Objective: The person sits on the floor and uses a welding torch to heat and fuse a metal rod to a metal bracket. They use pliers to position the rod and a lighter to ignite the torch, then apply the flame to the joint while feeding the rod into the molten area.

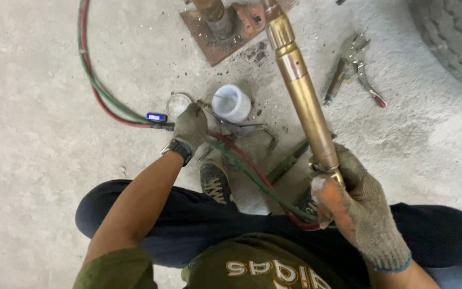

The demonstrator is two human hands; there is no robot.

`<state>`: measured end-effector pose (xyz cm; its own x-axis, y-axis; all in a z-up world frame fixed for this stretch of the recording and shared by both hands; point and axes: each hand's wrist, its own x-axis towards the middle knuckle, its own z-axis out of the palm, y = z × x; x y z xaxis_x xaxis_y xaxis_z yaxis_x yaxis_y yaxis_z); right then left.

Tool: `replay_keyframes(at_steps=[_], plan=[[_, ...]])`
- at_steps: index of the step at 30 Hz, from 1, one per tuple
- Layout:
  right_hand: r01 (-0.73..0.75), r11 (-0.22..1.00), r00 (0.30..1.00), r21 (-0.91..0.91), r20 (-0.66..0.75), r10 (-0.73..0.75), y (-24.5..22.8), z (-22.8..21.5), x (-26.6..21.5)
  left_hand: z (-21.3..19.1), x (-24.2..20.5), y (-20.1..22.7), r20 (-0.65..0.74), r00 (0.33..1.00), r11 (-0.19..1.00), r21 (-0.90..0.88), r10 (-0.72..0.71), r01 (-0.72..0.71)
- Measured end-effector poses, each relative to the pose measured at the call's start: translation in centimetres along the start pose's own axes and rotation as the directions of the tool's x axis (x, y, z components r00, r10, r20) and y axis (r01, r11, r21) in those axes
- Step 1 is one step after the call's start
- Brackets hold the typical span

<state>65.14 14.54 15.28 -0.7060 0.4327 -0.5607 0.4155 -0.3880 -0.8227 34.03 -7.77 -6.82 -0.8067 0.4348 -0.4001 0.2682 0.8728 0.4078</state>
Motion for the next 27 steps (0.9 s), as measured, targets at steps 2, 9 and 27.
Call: replay_keyframes(at_steps=[2,9,27], plan=[[0.036,0.999,0.999,0.018,0.025,-0.036,-0.1,-0.1,0.1,0.1,-0.7,1.3,0.015,1.000,0.997,-0.066,-0.026,0.027],[0.035,0.997,0.999,0.065,-0.024,-0.033,0.5,-0.4,-0.1,-4.6,-1.9,4.8,0.249,0.967,0.979,-0.174,-0.060,0.105],[-0.108,0.981,0.994,-0.159,-0.044,0.102,1.4,-0.3,1.4,-18.4,-5.8,7.8,-0.471,0.882,0.415,-0.797,0.026,-0.438]])
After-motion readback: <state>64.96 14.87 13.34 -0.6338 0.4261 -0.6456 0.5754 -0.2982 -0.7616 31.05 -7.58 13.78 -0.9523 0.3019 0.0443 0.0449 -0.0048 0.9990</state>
